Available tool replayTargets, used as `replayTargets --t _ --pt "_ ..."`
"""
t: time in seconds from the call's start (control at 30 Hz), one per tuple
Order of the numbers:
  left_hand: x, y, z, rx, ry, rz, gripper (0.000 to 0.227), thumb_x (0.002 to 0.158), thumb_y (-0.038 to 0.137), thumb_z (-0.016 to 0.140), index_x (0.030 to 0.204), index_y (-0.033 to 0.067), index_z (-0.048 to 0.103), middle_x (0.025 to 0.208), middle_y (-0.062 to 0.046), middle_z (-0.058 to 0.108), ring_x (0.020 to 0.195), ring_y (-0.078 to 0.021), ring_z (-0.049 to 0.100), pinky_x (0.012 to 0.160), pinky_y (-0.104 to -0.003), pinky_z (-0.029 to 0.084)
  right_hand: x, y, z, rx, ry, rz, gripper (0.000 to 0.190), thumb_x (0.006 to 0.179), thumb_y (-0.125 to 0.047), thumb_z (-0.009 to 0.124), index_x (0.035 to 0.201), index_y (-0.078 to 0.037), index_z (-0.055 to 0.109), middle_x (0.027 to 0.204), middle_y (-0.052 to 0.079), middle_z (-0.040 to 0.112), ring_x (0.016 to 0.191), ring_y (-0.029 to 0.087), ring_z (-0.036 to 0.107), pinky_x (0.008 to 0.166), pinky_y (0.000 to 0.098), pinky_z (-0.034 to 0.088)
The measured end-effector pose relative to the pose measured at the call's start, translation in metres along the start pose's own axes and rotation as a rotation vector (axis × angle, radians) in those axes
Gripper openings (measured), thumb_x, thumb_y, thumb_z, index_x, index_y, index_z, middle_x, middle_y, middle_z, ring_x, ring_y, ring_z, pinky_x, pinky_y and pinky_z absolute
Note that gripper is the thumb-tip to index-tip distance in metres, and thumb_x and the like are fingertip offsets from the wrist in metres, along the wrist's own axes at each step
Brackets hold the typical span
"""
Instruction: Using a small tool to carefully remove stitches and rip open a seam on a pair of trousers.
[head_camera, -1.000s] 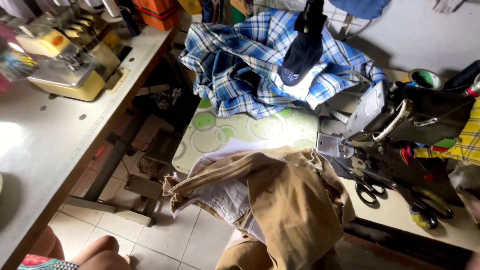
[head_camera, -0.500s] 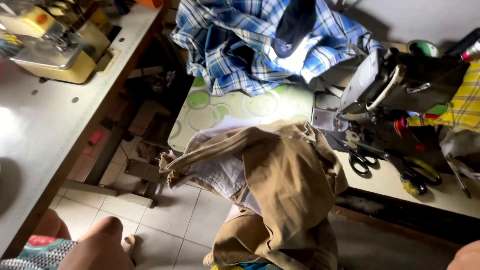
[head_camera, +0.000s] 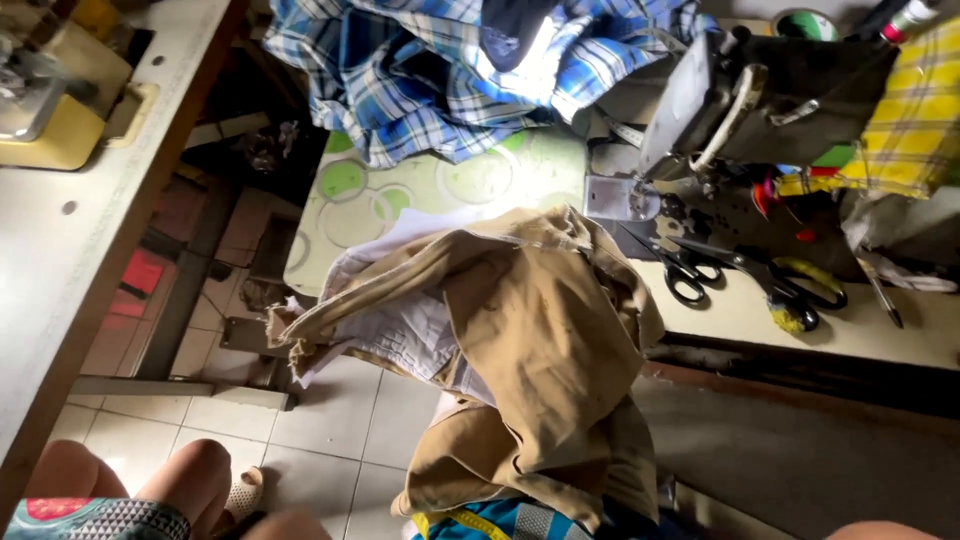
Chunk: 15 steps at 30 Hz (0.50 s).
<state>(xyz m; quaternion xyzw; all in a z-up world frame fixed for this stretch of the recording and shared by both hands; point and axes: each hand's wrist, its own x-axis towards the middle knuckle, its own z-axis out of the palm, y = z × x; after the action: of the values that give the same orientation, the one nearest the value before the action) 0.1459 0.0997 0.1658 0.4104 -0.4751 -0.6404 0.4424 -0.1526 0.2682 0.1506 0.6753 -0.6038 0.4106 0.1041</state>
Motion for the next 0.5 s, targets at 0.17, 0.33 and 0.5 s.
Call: replayTargets --t 0.17,0.33,0.5 --pt "0.039 -0.089 0.026 -0.045 -0.089 -0.157 0.031 0.095 0.016 0.059 0.115 -0.0049 0.071 0.092 -0.017 0.075 0.072 -0.0205 0.068 0.065 -0.029 0.055 -0.004 0.053 0.037 -0.062 0.002 0.067 0.016 0.103 0.000 0.062 0.108 0.013 0.070 0.110 0.026 0.072 0.101 0.037 0.070 0.097 0.0455 0.053" --pt "0.083 -0.169 0.029 -0.396 -0.136 -0.277 0.025 0.099 0.015 0.060 0.121 0.0025 0.059 0.093 -0.016 0.072 0.065 -0.0189 0.065 0.064 -0.033 0.052 -0.014 0.152 0.105 -0.241 -0.132 0.095 0.003 0.102 0.000 0.073 0.104 -0.002 0.075 0.105 0.011 0.074 0.094 0.027 0.069 0.080 0.0383 0.053" --pt "0.115 -0.169 0.054 -0.473 -0.132 -0.323 0.022 0.095 0.017 0.069 0.110 0.0014 0.061 0.086 -0.013 0.068 0.061 -0.0186 0.067 0.054 -0.034 0.059 -0.027 0.222 0.118 -0.324 -0.402 0.261 0.030 0.099 -0.008 0.060 0.125 0.003 0.073 0.127 0.019 0.072 0.111 0.037 0.068 0.097 0.0478 0.055"
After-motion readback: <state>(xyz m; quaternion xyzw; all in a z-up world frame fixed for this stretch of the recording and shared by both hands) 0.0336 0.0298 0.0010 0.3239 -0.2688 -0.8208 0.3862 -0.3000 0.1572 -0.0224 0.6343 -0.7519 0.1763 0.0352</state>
